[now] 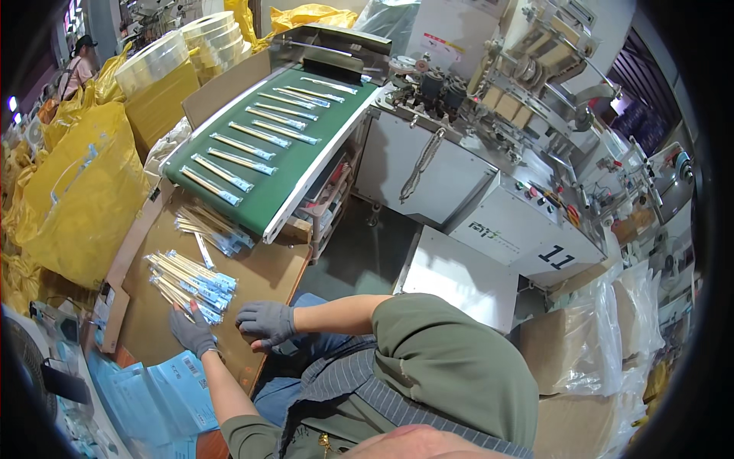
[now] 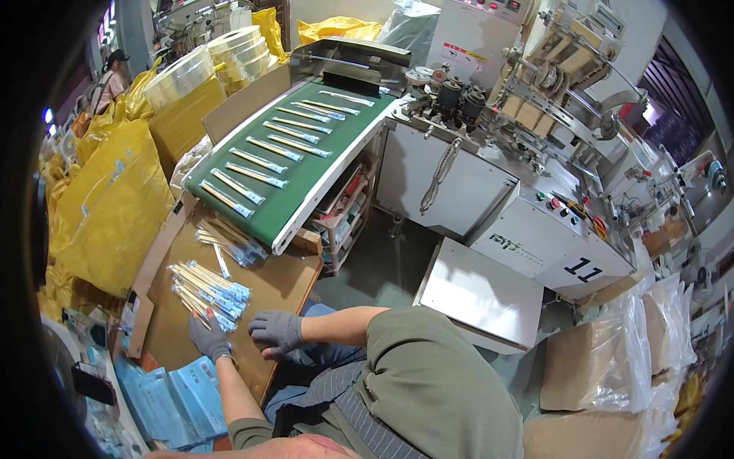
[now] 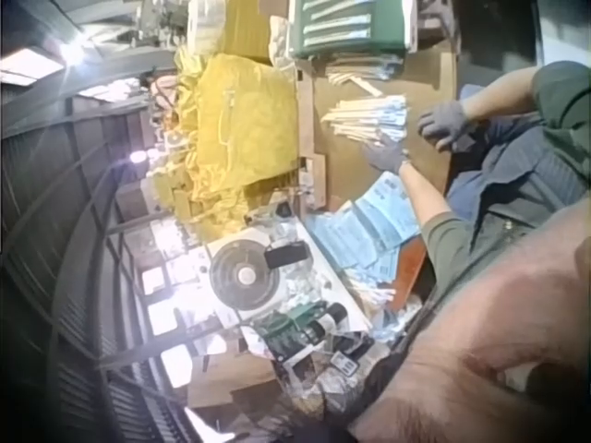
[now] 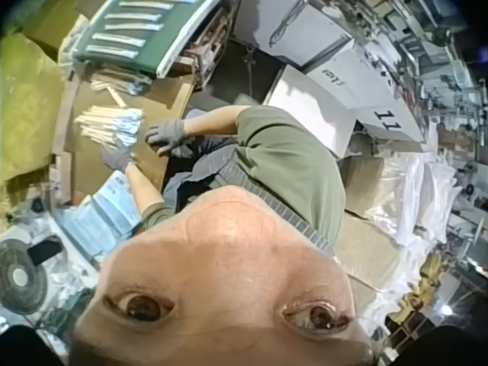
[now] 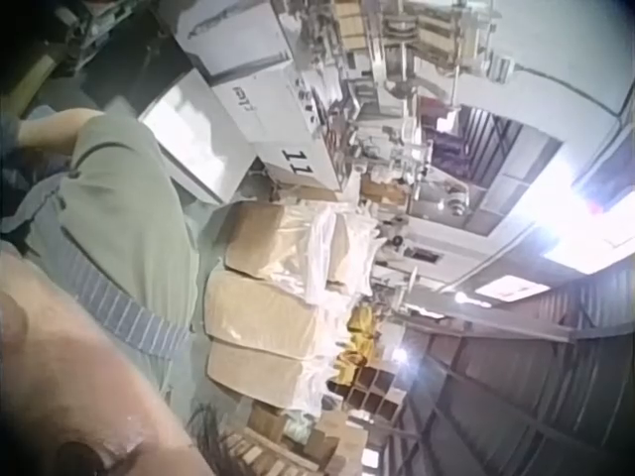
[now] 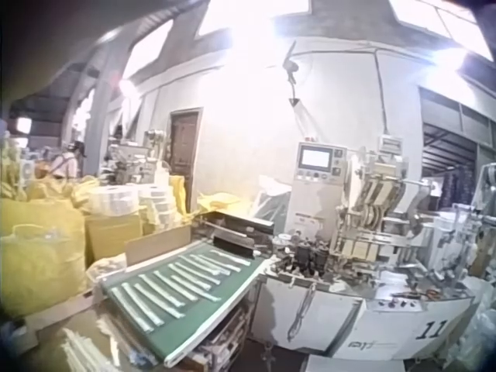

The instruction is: Packaging bundles of wooden chopsticks into plastic bags and placing them into a shipping box.

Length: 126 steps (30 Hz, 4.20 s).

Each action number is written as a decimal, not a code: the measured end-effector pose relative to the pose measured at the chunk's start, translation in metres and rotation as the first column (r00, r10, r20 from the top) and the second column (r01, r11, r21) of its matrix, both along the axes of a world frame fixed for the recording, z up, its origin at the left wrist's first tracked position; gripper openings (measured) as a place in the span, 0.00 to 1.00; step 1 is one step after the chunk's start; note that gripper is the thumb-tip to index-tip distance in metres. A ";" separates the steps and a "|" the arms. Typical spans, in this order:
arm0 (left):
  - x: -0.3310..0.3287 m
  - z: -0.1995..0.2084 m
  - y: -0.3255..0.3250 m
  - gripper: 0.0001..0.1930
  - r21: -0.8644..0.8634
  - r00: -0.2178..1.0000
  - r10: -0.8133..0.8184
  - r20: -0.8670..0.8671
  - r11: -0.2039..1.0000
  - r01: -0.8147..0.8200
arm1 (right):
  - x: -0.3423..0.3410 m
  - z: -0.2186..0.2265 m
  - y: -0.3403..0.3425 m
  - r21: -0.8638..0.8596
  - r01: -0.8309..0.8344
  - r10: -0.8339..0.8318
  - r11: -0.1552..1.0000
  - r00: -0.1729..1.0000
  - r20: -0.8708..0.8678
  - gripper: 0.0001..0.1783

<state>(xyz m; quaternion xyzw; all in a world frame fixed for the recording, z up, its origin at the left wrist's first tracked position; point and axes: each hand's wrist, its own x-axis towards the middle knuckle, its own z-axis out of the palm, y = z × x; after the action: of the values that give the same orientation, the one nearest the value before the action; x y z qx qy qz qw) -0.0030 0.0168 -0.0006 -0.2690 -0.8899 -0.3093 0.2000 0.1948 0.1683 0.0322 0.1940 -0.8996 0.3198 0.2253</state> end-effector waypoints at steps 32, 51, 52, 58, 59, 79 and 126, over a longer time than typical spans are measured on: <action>0.001 -0.004 0.002 0.27 0.001 0.998 -0.006 -0.065 1.000 0.006 | 0.003 -0.002 0.000 -0.020 0.023 -0.023 1.000 0.999 -0.024 0.22; 0.016 0.012 -0.003 0.28 -0.008 0.996 0.079 -0.049 0.997 -0.080 | -0.068 0.121 0.141 -0.005 0.629 -0.593 0.778 0.731 -0.337 0.35; 0.017 0.012 -0.002 0.29 0.017 0.998 0.064 -0.022 0.998 -0.063 | -0.081 0.125 0.173 0.028 0.733 -0.674 0.680 0.639 -0.370 0.34; 0.019 0.016 0.005 0.29 0.025 0.997 0.055 -0.059 0.998 -0.053 | -0.092 0.141 0.339 0.458 0.886 -0.985 0.071 -0.012 0.174 0.44; 0.018 0.016 0.007 0.29 0.023 0.996 0.068 -0.051 0.997 -0.067 | -0.099 0.130 0.341 0.465 0.881 -0.984 0.084 0.001 0.176 0.44; -0.010 0.067 0.037 0.34 0.479 0.757 -0.153 0.636 0.847 -0.231 | -0.187 0.108 0.119 0.345 0.519 -0.597 0.782 0.783 0.176 0.49; 0.053 0.151 -0.001 0.46 0.443 0.772 -0.594 0.228 0.769 0.461 | -0.090 0.131 0.009 -0.702 -0.167 0.322 0.692 0.942 0.093 0.63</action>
<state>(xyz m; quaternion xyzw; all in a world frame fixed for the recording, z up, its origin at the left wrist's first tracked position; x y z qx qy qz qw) 0.0502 0.0160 0.1508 -0.4097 -0.7236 -0.5552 -0.0147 0.1052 0.1772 0.1628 0.1812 -0.7020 0.6744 0.1400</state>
